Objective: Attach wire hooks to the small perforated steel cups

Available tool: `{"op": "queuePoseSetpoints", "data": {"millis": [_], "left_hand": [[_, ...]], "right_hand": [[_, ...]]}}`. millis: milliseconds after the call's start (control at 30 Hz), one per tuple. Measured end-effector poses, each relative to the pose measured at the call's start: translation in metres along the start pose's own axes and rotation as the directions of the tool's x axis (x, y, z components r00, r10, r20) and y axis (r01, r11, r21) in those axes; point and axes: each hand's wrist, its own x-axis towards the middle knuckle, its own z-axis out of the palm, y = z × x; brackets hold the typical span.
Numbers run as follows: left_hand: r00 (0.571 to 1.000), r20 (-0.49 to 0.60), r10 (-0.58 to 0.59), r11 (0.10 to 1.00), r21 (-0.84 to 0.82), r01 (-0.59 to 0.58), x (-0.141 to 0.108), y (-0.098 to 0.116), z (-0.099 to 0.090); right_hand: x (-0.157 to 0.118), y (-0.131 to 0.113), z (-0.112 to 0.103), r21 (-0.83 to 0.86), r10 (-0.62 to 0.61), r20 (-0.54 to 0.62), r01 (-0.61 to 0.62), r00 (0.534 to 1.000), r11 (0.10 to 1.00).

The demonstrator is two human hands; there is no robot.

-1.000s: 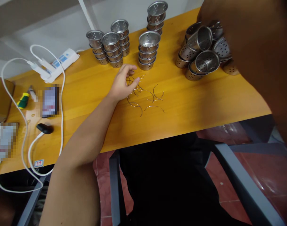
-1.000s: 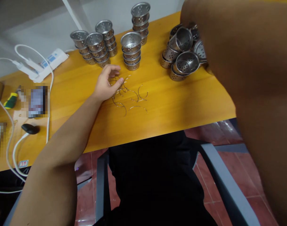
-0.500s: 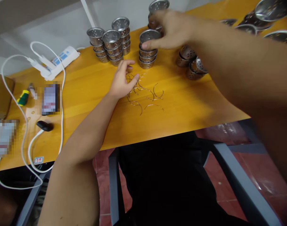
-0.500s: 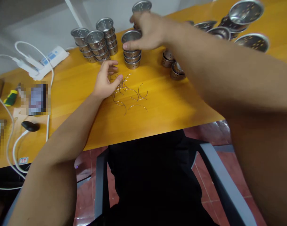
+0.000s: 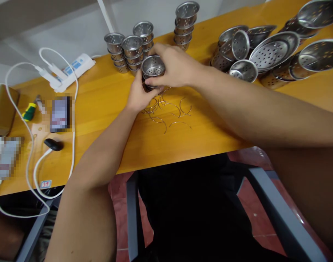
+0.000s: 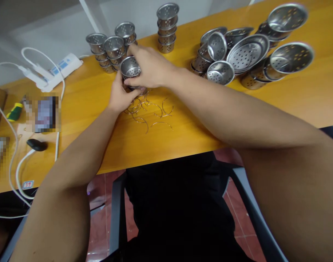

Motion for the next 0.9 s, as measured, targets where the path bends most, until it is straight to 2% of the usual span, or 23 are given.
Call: {"op": "queuePoseSetpoints", "data": {"millis": [133, 267, 333, 433, 533, 633, 767, 833, 900], "left_hand": [[0.999, -0.010, -0.034, 0.998, -0.057, 0.034, 0.004, 0.011, 0.001], [0.998, -0.001, -0.058, 0.995, -0.076, 0.058, 0.005, 0.025, -0.001], [0.997, -0.003, -0.073, 0.996, -0.054, 0.072, 0.005, 0.031, -0.003], [0.997, -0.027, -0.070, 0.997, 0.030, 0.071, 0.004, 0.038, -0.007], [0.998, -0.044, -0.041, 0.991, 0.128, 0.046, 0.003, 0.042, -0.009], [0.999, -0.031, -0.022, 0.990, 0.142, 0.026, 0.005, 0.047, -0.009], [0.999, -0.018, -0.046, 0.997, 0.059, 0.047, 0.006, 0.053, -0.011], [0.993, -0.080, -0.083, 0.996, 0.036, 0.086, 0.007, 0.048, -0.015], [0.978, -0.176, -0.115, 0.992, 0.031, 0.122, 0.007, 0.034, -0.022]], "right_hand": [[-0.004, 0.001, -0.005, 0.130, 0.065, 0.025, -0.068, 0.998, 0.989], [-0.009, 0.008, -0.017, 0.260, 0.003, 0.069, -0.021, 0.998, 0.965], [-0.013, 0.010, -0.020, 0.320, 0.002, 0.081, -0.028, 0.997, 0.947], [-0.022, 0.005, -0.021, 0.318, 0.016, 0.083, -0.042, 0.996, 0.947], [-0.032, -0.003, -0.021, 0.277, 0.052, 0.018, -0.055, 0.998, 0.959], [-0.039, -0.007, -0.022, 0.249, 0.074, -0.037, -0.063, 0.997, 0.966], [-0.041, 0.003, -0.026, 0.324, -0.040, -0.134, 0.082, 0.990, 0.943], [-0.042, 0.014, -0.026, 0.349, -0.057, -0.235, 0.138, 0.970, 0.927], [-0.044, 0.027, -0.022, 0.335, -0.043, -0.328, 0.159, 0.944, 0.929]]}}
